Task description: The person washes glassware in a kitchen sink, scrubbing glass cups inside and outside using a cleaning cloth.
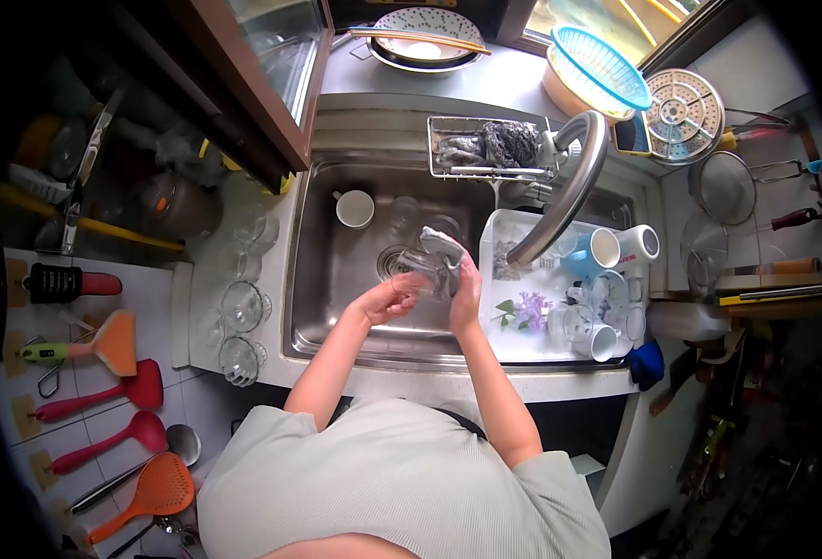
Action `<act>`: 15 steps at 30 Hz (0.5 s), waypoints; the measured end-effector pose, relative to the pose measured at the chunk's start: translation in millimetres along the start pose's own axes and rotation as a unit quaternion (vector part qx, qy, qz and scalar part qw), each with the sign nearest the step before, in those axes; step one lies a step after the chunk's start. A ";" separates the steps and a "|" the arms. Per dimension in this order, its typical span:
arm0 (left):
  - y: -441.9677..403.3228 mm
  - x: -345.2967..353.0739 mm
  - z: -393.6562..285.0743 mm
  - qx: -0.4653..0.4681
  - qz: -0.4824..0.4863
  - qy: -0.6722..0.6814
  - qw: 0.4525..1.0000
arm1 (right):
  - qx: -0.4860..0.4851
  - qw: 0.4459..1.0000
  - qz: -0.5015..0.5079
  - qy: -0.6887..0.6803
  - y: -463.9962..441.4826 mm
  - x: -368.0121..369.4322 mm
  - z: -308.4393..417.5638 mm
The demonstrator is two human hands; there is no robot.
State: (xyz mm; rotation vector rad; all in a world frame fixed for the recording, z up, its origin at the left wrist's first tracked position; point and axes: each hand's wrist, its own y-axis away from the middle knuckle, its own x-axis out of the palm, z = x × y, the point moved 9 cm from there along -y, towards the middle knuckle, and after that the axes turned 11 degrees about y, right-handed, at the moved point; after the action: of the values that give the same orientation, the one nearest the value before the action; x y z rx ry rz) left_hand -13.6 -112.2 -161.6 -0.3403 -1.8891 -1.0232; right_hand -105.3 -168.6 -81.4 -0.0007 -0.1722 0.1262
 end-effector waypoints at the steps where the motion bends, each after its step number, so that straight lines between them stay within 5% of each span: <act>1: 4.0 10.6 5.1 0.018 0.004 0.049 0.999 | -0.039 0.997 0.038 0.054 0.4 11.1 18.8; 5: 13.8 20.4 12.9 0.053 -0.012 0.095 0.994 | -0.033 0.993 0.091 0.067 7.8 17.7 30.9; 9: 22.4 -0.5 11.5 0.052 -0.074 0.068 0.994 | -0.210 0.898 0.199 0.330 27.7 39.1 63.1; 15: 43.1 -1.6 11.1 0.026 -0.130 -0.078 0.988 | -0.279 0.818 0.294 0.408 56.6 68.3 100.1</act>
State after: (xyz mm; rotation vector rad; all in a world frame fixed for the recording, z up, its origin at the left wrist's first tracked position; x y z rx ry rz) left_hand 6.4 -76.9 -143.3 -0.1487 -2.1383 -1.1434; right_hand -62.8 -104.9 28.3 -0.6971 0.6756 0.6786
